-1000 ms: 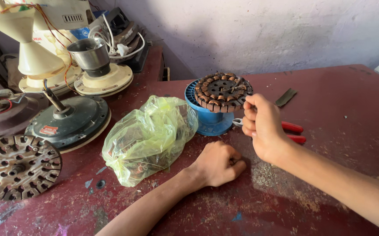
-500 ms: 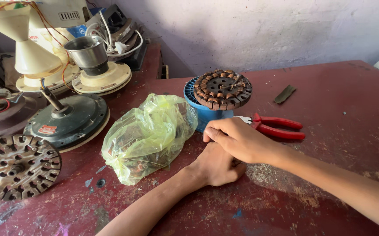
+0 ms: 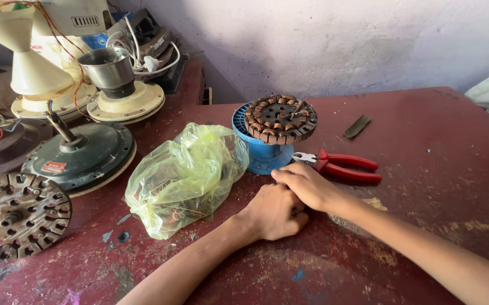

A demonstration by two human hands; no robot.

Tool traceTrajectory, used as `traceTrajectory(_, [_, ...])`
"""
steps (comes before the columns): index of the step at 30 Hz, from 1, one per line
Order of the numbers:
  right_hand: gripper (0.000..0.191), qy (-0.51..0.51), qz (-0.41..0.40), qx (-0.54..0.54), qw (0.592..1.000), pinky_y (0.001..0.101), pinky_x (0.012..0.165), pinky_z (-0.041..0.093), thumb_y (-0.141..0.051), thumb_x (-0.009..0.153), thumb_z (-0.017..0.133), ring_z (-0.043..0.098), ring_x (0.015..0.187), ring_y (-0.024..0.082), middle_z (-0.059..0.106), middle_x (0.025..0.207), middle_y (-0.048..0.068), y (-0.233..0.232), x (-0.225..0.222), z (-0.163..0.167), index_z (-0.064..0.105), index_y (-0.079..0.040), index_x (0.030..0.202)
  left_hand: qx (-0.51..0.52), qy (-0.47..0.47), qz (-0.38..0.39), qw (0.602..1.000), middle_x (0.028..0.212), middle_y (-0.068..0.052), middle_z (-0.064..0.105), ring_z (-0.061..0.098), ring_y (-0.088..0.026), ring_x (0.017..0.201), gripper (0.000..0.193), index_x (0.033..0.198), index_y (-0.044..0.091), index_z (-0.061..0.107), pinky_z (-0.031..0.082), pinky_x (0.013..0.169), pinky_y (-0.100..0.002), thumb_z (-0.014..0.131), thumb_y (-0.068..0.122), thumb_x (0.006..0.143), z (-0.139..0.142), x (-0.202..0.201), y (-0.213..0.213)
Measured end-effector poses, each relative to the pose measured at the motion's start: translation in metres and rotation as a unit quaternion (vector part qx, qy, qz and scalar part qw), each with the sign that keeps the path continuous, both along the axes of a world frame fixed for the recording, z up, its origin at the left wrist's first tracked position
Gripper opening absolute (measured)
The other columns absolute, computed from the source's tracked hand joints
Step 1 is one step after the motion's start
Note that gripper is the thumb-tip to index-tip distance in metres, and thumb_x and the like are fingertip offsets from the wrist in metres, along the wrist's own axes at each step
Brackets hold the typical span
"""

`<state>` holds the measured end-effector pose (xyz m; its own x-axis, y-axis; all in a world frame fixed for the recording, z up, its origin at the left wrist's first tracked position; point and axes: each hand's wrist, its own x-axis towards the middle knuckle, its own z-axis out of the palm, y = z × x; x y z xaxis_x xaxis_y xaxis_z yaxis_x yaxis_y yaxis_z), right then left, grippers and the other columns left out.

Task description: The person uses a pair of red pliers to repeatedly pull and adjust small wires or tabs on a blue cylindrical electrical component with copper windings. The hands work methodically around the component's circumference, occasionally rotating it to access different sections.

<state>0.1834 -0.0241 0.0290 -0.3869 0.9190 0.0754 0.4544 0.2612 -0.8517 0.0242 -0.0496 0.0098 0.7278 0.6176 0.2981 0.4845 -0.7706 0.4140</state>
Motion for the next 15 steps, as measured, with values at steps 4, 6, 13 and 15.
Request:
traceTrajectory(4, [0.037, -0.02, -0.056, 0.17, 0.984, 0.0307, 0.047, 0.027, -0.035, 0.101, 0.052, 0.031, 0.05, 0.012, 0.04, 0.056, -0.003, -0.018, -0.003, 0.013, 0.057, -0.006, 0.079, 0.008, -0.002, -0.011, 1.0, 0.073, -0.02, 0.071, 0.07, -0.035, 0.066, 0.023, 0.082, 0.001, 0.068, 0.057, 0.07, -0.045, 0.064, 0.024, 0.08, 0.001, 0.001, 0.0])
traceTrajectory(6, [0.03, 0.027, -0.047, 0.231, 0.971, 0.0301, 0.05, 0.029, -0.027, 0.106, 0.05, 0.035, 0.055, 0.011, 0.042, 0.061, 0.0, -0.027, -0.004, 0.022, 0.06, -0.003, 0.09, -0.015, 0.011, -0.007, 1.0, 0.069, -0.018, 0.072, 0.07, -0.035, 0.065, 0.023, 0.077, 0.004, 0.07, 0.057, 0.072, -0.044, 0.063, 0.025, 0.082, 0.001, 0.001, -0.001])
traceTrajectory(13, [0.021, -0.028, -0.018, 0.295, 0.955, 0.0287, 0.051, 0.048, -0.016, 0.098, 0.06, 0.064, 0.057, 0.011, 0.076, 0.08, 0.008, -0.035, -0.013, 0.032, 0.07, 0.001, 0.104, 0.023, -0.06, -0.022, 0.998, 0.073, -0.018, 0.071, 0.069, -0.038, 0.07, 0.019, 0.079, 0.002, 0.066, 0.056, 0.071, -0.047, 0.066, 0.021, 0.078, -0.003, 0.001, -0.002])
traceTrajectory(15, [0.021, -0.037, 0.0, 0.286, 0.957, 0.0297, 0.051, 0.048, -0.016, 0.098, 0.061, 0.063, 0.057, 0.012, 0.076, 0.08, 0.008, -0.032, -0.008, 0.028, 0.071, 0.002, 0.102, 0.035, -0.063, -0.02, 0.997, 0.074, -0.017, 0.071, 0.069, -0.038, 0.07, 0.017, 0.08, 0.003, 0.066, 0.056, 0.071, -0.048, 0.066, 0.02, 0.078, -0.002, 0.0, -0.002])
